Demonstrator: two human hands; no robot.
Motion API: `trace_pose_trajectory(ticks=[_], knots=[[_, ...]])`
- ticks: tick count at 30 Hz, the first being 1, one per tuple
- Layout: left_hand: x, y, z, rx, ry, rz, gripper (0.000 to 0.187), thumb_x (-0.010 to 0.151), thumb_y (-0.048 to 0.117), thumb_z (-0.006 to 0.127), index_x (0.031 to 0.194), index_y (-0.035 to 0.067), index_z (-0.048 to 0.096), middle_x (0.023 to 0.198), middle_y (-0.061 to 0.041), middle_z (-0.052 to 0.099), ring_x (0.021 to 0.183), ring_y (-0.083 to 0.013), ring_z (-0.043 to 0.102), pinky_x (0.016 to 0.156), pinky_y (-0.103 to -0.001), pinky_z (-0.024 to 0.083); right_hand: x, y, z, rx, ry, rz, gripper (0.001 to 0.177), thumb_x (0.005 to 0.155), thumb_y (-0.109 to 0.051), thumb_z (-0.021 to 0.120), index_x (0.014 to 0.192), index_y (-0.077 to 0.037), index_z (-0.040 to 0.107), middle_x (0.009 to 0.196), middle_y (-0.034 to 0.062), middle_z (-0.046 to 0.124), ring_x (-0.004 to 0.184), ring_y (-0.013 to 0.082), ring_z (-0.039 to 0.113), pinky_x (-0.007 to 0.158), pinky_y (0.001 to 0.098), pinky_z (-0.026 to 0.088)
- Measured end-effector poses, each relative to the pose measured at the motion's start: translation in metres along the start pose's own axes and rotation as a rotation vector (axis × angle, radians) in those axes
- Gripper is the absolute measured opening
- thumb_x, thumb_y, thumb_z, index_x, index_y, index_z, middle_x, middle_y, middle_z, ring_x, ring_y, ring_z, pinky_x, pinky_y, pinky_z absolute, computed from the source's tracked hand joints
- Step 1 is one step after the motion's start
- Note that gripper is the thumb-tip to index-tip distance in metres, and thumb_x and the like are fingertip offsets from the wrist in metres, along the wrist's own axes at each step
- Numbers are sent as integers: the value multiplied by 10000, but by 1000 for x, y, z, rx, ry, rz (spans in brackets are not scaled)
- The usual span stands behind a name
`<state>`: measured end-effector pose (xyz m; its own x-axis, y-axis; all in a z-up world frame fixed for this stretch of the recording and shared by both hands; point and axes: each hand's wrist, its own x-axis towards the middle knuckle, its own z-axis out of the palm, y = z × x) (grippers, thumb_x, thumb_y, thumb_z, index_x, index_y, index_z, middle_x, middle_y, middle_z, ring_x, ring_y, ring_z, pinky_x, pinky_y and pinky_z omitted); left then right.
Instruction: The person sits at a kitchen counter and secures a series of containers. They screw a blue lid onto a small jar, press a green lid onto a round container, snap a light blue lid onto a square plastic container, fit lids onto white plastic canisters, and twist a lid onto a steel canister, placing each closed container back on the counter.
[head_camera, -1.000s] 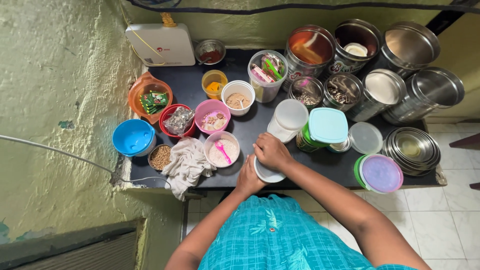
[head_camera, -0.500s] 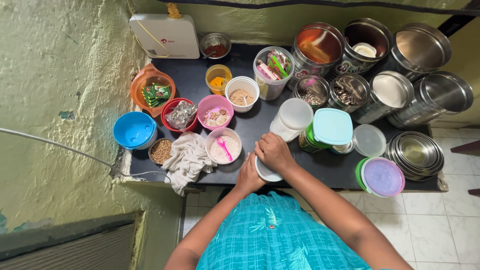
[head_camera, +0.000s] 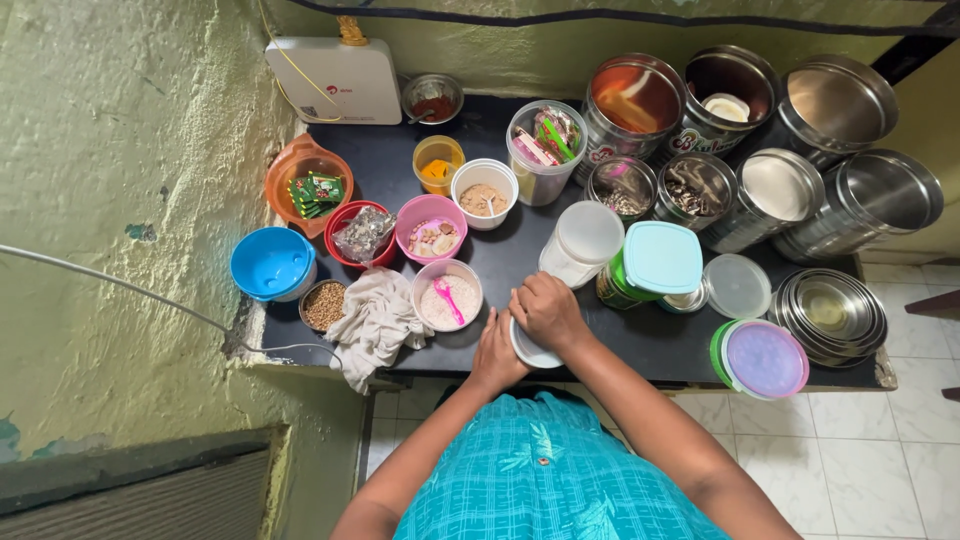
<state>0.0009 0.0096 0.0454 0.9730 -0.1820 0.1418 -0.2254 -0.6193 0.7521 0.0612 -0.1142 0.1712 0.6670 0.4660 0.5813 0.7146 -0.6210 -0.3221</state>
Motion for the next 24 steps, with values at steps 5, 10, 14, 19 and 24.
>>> trace_pose_trajectory(ticks=[5, 10, 14, 19, 24], knots=[[-1, -16, 11, 6, 83, 127, 1130, 761, 471, 833, 1503, -138, 235, 1373, -324, 559, 1326, -433, 512, 1228, -526, 238, 3, 9, 3, 58, -94, -88, 186, 837, -122, 700, 695, -32, 620, 746, 102, 579, 728, 305, 592, 666, 436, 496], [-2, -29, 22, 92, 69, 142, 958, 786, 493, 824, 1443, -74, 419, 1397, -323, 547, 1380, -496, 448, 1235, -533, 253, 7, 20, 11, 115, -221, -221, 206, 824, -168, 722, 685, -45, 632, 736, 96, 590, 715, 303, 602, 638, 435, 498], [-1, -28, 20, 107, 52, 146, 848, 815, 465, 795, 1417, -49, 489, 1379, -312, 565, 1345, -504, 459, 1217, -549, 250, 12, 24, 16, 204, -310, -241, 233, 825, -194, 744, 668, -53, 645, 710, 99, 587, 716, 305, 613, 640, 433, 509], [-1, -21, 13, 97, 4, 168, 687, 871, 448, 725, 1365, -1, 561, 1337, -233, 633, 1289, -402, 559, 1256, -552, 234, 13, 27, 14, 302, -367, -251, 208, 792, -200, 748, 694, -36, 667, 734, 101, 618, 743, 304, 629, 663, 432, 522], [0, -19, 10, 95, 44, 203, 683, 887, 435, 707, 1375, -18, 558, 1359, -243, 626, 1291, -402, 552, 1258, -540, 225, 18, 30, 15, 365, -417, -271, 200, 807, -201, 733, 753, -16, 680, 761, 102, 629, 780, 306, 629, 701, 433, 530]])
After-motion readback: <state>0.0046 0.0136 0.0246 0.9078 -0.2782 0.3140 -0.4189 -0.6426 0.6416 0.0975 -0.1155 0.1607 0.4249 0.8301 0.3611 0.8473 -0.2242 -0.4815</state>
